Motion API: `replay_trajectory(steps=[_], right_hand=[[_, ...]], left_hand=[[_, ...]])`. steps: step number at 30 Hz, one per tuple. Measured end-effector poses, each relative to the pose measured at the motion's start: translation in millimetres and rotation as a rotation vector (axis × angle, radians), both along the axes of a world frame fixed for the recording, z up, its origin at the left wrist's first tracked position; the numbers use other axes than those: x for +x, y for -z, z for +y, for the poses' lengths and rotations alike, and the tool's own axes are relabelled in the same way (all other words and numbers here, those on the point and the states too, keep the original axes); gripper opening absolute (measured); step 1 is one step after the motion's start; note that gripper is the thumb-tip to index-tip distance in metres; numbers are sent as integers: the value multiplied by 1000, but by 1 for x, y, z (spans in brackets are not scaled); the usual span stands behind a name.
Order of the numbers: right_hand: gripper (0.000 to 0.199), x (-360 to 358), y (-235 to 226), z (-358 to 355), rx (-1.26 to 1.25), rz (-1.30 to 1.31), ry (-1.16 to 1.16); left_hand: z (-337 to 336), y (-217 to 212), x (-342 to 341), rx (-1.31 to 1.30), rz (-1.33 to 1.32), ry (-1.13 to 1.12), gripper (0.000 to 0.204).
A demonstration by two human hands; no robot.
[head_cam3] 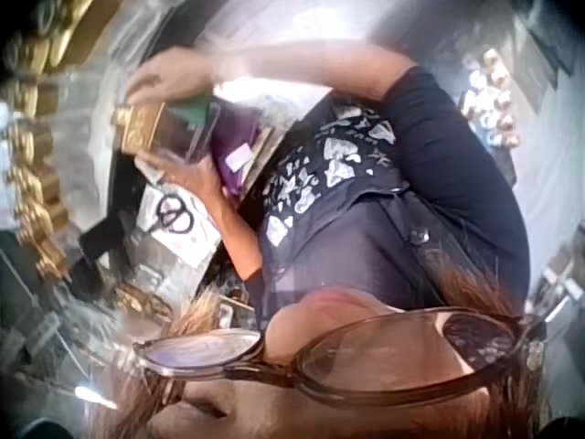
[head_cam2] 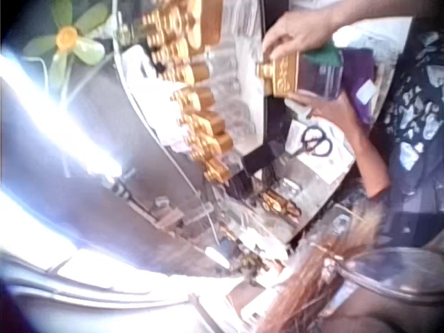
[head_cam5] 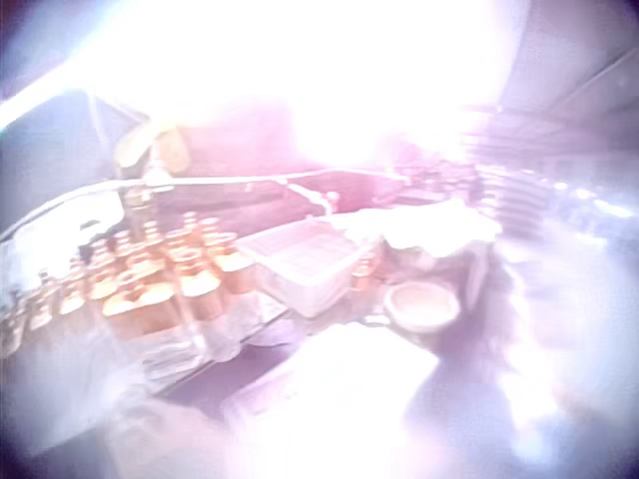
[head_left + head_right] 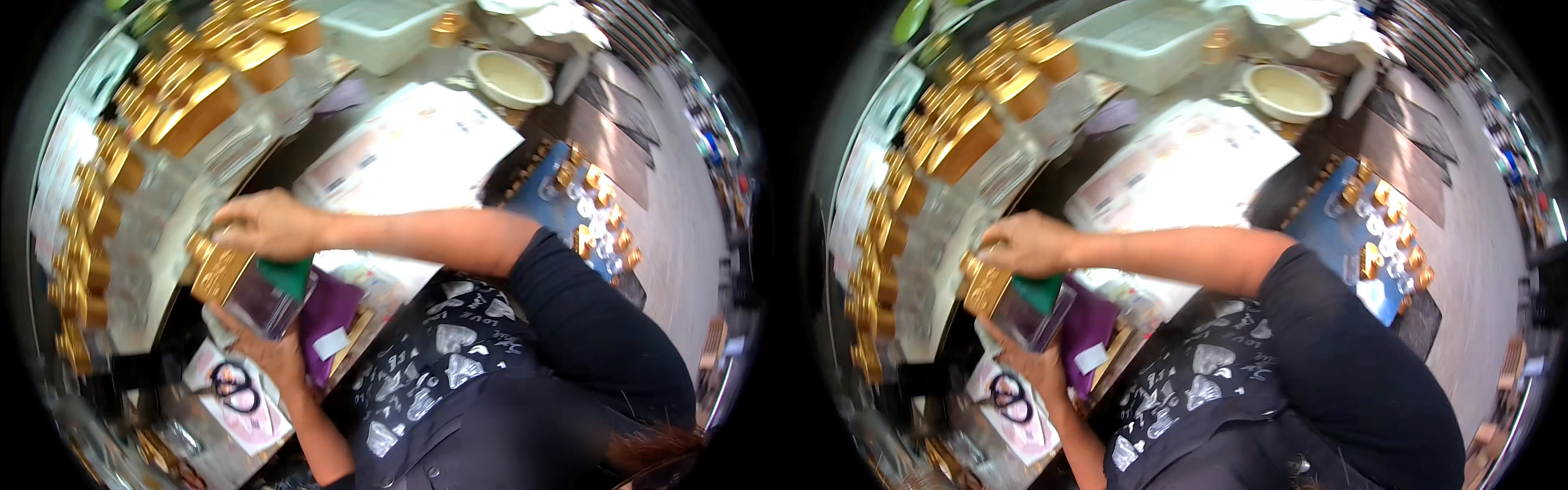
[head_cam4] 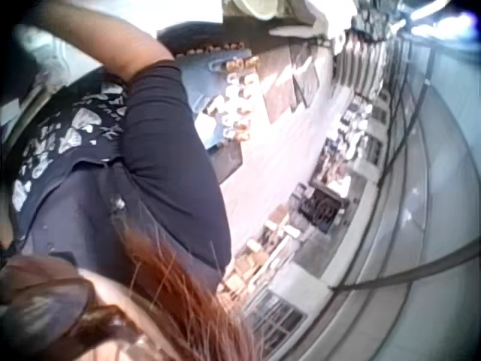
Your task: The person applies a gold label to the neck of a clear bottle with a gold cap, using a green squeegee to smooth it. They then wipe the bottle's body with a purple cloth and place the finished bottle on a nearby shelf with other identical bottles.
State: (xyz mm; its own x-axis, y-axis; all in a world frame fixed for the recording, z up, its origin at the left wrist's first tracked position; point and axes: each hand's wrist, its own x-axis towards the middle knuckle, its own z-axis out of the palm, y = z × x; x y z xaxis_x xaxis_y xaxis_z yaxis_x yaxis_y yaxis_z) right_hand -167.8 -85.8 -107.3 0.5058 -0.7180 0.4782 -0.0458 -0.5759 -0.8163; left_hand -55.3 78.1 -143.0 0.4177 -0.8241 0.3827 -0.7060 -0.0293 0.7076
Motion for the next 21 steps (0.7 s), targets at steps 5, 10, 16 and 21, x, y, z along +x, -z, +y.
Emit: replay_trajectory(steps=[5, 10, 16, 21], right_hand=[[33, -89, -3, 52, 328, 167, -51], [31, -220, 46, 29, 276, 508, 502], [29, -281, 31, 19, 242, 674, 654], [28, -287, 35, 20, 73, 752, 652]], left_hand=[[8, -8, -1, 86, 107, 58, 111], [20, 4, 8, 62, -130, 37, 106], [10, 7, 0, 76, 18, 38, 109], [8, 8, -4, 77, -46, 20, 109]])
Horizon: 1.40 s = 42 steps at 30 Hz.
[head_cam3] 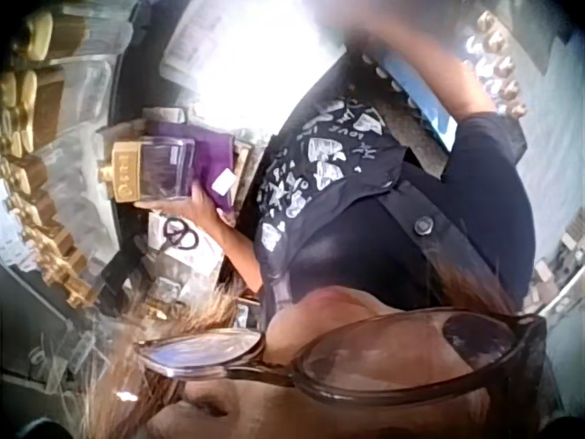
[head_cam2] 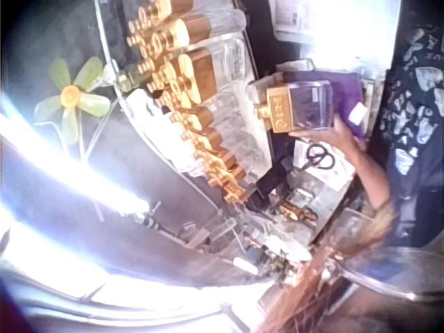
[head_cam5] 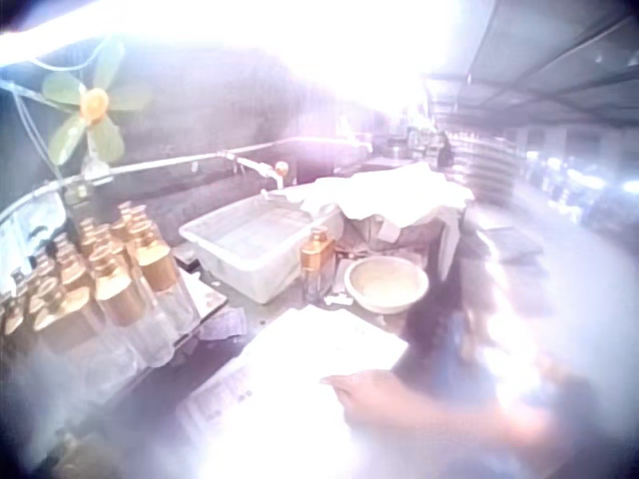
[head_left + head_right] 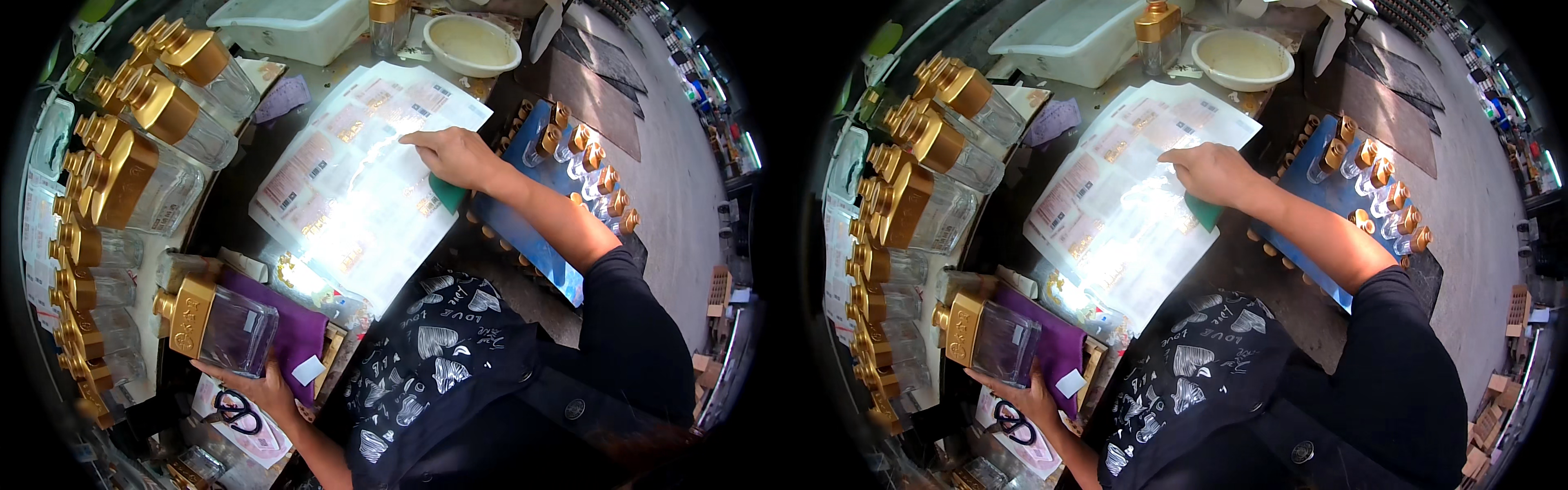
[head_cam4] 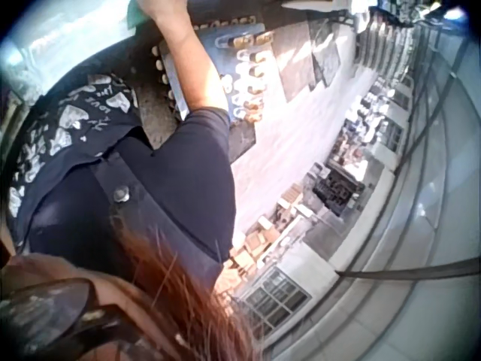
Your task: The person applies a gold label to the neck of a clear bottle with a gold cap, using a green squeegee to smooth it. They then wipe the bottle's body with a purple cloth and place the finished bottle on a nearby shelf with other identical bottles.
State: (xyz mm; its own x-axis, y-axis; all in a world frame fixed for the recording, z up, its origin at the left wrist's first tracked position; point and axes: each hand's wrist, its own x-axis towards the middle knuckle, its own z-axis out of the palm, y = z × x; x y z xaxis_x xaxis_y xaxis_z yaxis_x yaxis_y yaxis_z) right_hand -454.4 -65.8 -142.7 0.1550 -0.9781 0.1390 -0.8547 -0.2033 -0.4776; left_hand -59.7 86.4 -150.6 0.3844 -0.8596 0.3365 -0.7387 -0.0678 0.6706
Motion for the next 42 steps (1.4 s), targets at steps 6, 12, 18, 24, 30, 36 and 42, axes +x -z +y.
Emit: replay_trajectory(steps=[6, 12, 18, 24, 30, 36, 42], right_hand=[[24, -15, 7, 45, -19, -112, -44], [40, -15, 37, 64, 578, -890, 554], [29, -16, 53, 65, 651, -930, 457], [15, -23, 33, 70, 672, -1020, 549], [16, -13, -11, 60, 294, -575, 228], [24, 97, -63, 45, 496, -683, -216], [27, 241, -96, 60, 836, -922, -667]], left_hand=[[-2, 1, -3, -28, 45, 15, 106], [-4, 6, -3, -63, 41, 38, 104], [-4, 6, 0, -84, 108, 66, 105], [-1, 5, 0, -56, 92, 61, 105], [9, 7, 35, -142, 307, 210, 98], [-3, -10, 41, -98, 1056, 189, 58], [-5, -15, 44, -114, 1268, 237, 54]])
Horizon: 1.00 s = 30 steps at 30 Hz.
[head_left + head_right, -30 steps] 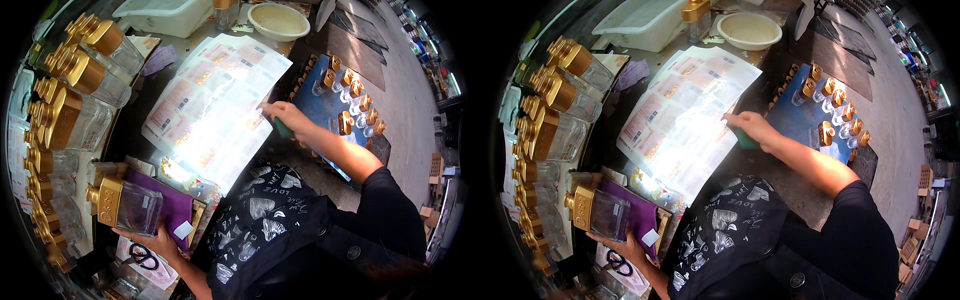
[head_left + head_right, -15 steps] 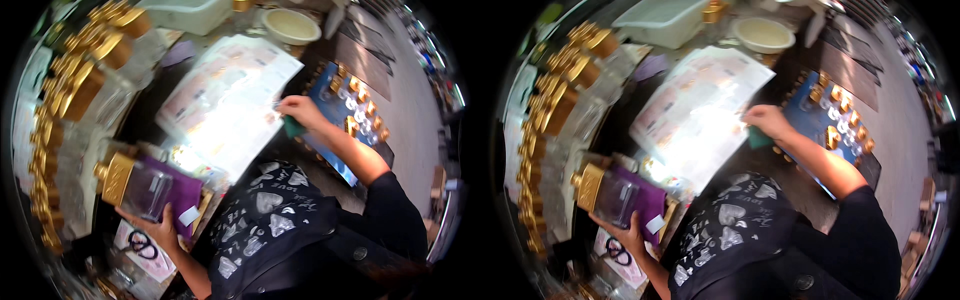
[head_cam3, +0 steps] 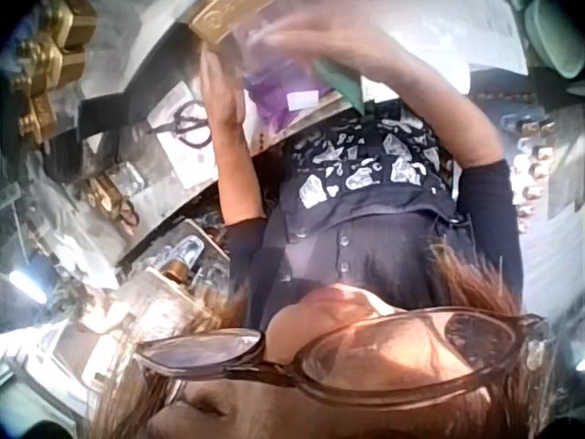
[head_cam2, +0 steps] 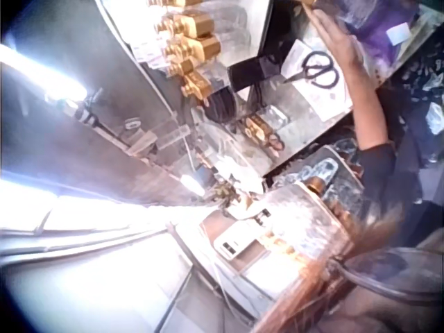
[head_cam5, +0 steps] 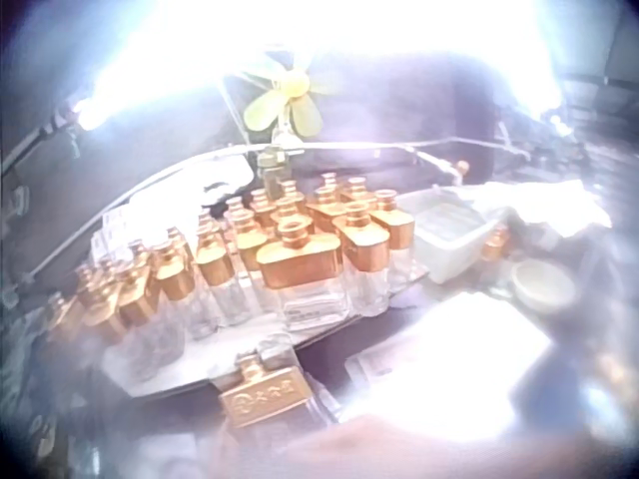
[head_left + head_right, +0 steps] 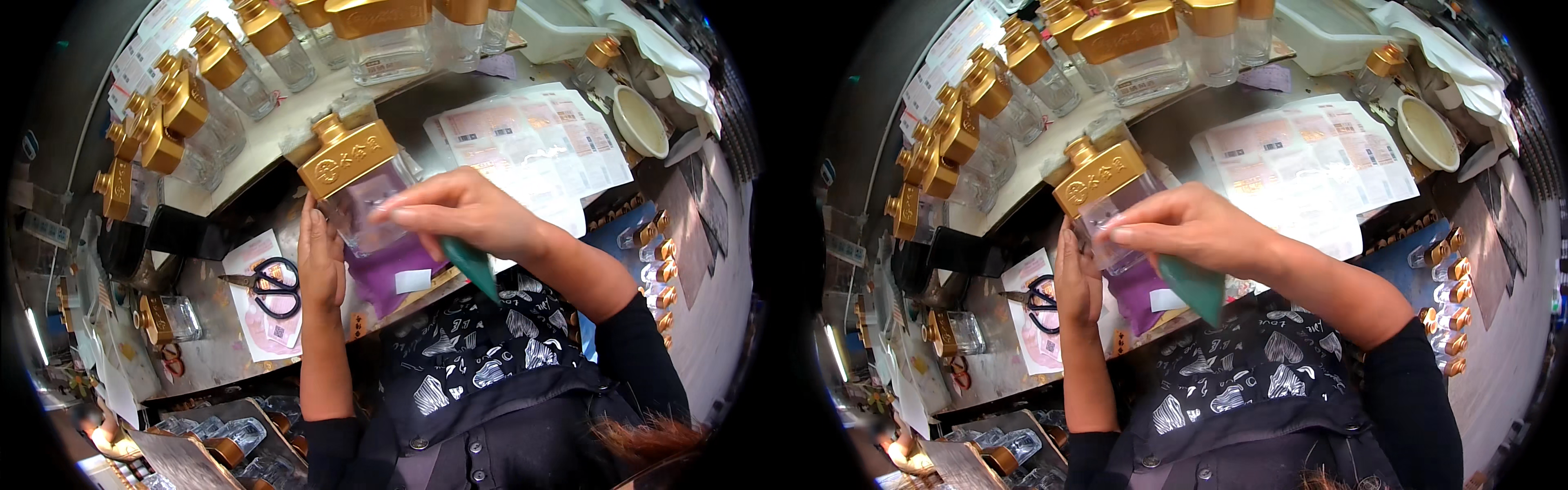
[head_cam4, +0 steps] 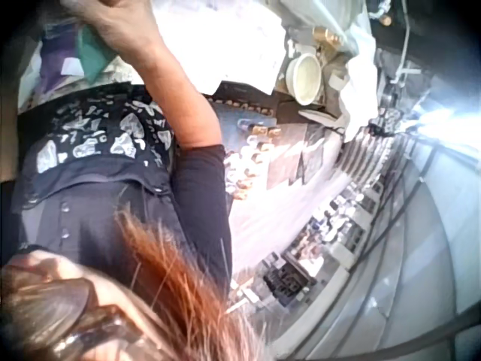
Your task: The person applies a gold label to the neck of a clear bottle with a gold cap, using a green squeegee to smooth it. They then wipe the bottle's body with a purple cloth and place the finished bottle on a nearby shelf with other identical bottles.
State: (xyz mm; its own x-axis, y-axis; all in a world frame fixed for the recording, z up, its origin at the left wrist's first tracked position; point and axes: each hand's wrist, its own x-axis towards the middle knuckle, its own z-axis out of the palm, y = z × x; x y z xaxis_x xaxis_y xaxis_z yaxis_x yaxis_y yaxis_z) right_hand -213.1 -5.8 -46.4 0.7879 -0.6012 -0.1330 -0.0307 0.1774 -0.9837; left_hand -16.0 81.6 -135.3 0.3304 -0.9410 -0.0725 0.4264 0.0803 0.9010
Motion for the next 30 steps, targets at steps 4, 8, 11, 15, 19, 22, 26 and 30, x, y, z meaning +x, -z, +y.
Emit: replay_trajectory(steps=[4, 8, 11, 15, 19, 22, 26, 30], right_hand=[[26, 20, 53, -10, -98, 43, 114], [23, 18, 59, -8, -126, 124, 161], [21, 13, 60, -8, -179, 192, 206], [22, 5, 67, -8, -269, 250, 247], [22, -1, 68, -7, -303, 273, 301], [29, -9, 74, -17, -255, 255, 301], [62, 0, 68, -30, -359, 349, 370], [79, 15, 65, -36, -461, 443, 256]], left_hand=[[-1, -2, 2, -39, 92, 43, 58], [-4, -6, -7, 7, -92, -36, 66], [-8, -4, -10, 35, -64, -71, 74], [-11, -7, -13, 27, -89, -71, 75], [-11, -3, -12, 33, -128, -73, 75], [-11, -1, -6, 46, -68, -61, 72], [-14, -3, -9, 44, -141, -62, 67], [-16, -1, -7, 65, -145, -66, 58]])
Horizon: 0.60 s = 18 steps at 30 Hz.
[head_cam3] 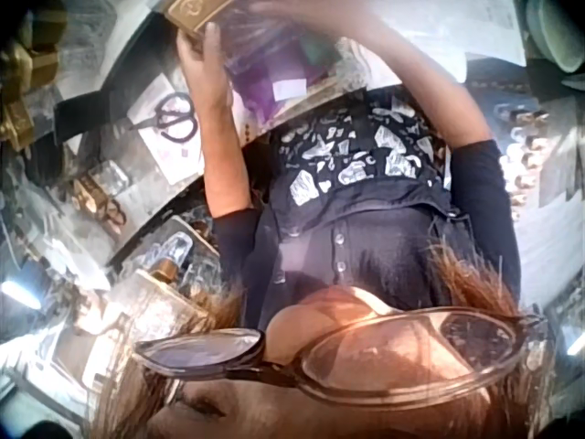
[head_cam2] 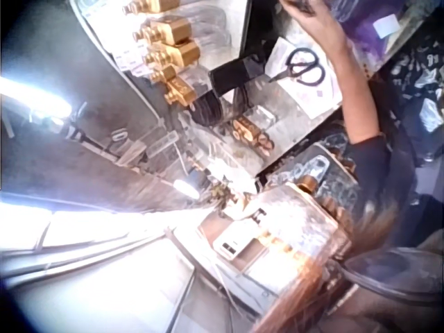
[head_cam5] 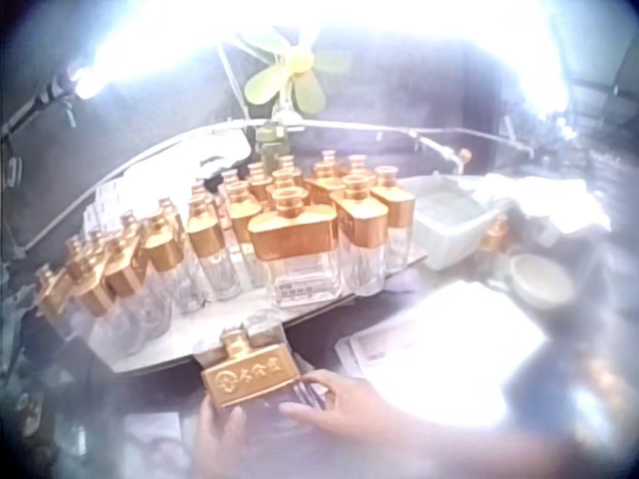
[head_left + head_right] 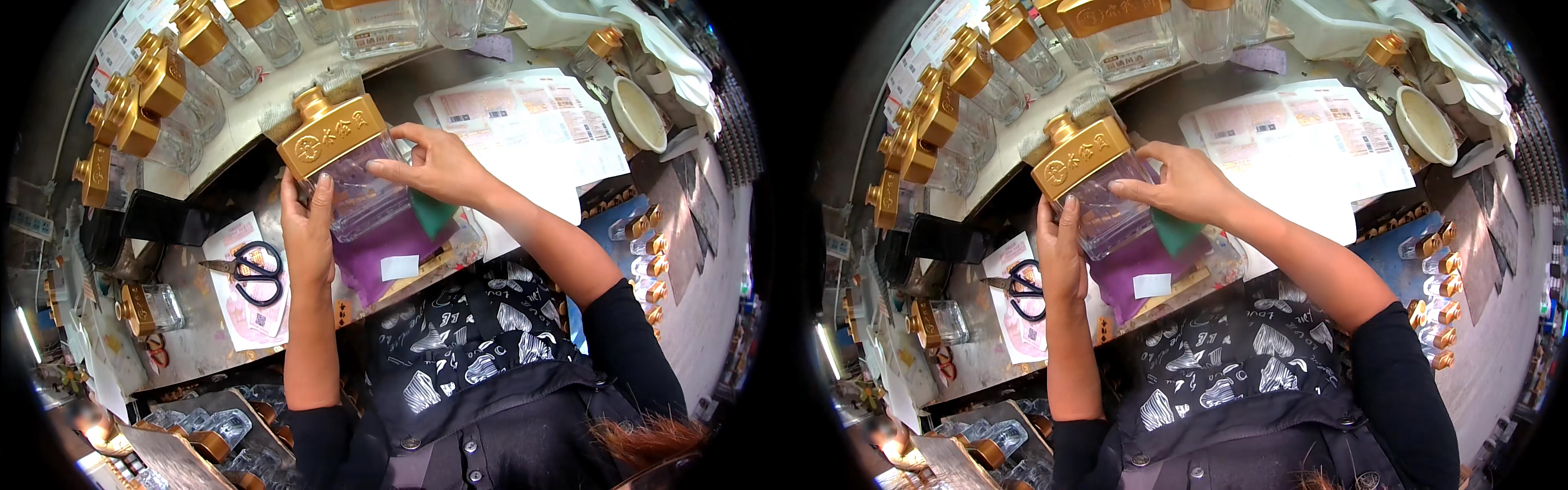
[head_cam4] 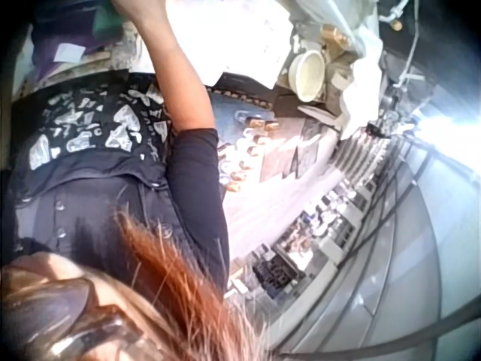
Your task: The person applies a gold label to the neck of a clear bottle with a gold cap, using a green squeegee to smooth it. They then wipe the bottle's body with a purple cloth and place the finished bottle on a nearby shelf with other identical bottles.
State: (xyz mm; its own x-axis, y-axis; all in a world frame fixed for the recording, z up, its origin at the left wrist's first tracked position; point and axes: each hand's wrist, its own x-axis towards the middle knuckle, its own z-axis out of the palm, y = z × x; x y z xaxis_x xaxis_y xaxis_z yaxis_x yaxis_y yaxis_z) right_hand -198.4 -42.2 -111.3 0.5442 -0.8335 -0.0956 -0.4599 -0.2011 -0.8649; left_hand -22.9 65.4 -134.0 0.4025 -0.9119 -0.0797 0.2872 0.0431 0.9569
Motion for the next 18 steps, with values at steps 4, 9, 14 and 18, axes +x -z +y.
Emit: replay_trajectory(steps=[4, 9, 14, 18], right_hand=[[80, -6, 8, -4, 136, -33, -49], [78, -11, 21, -2, 192, -43, -112], [76, -12, 16, -1, 246, -38, -130], [73, -12, 17, 1, 216, -53, -114]], left_hand=[[6, -4, -1, -10, 115, 16, 72], [18, 2, 1, 20, -64, 77, 81], [20, 2, 0, -1, -44, 83, 85], [21, 1, 0, -3, -10, 82, 86]])
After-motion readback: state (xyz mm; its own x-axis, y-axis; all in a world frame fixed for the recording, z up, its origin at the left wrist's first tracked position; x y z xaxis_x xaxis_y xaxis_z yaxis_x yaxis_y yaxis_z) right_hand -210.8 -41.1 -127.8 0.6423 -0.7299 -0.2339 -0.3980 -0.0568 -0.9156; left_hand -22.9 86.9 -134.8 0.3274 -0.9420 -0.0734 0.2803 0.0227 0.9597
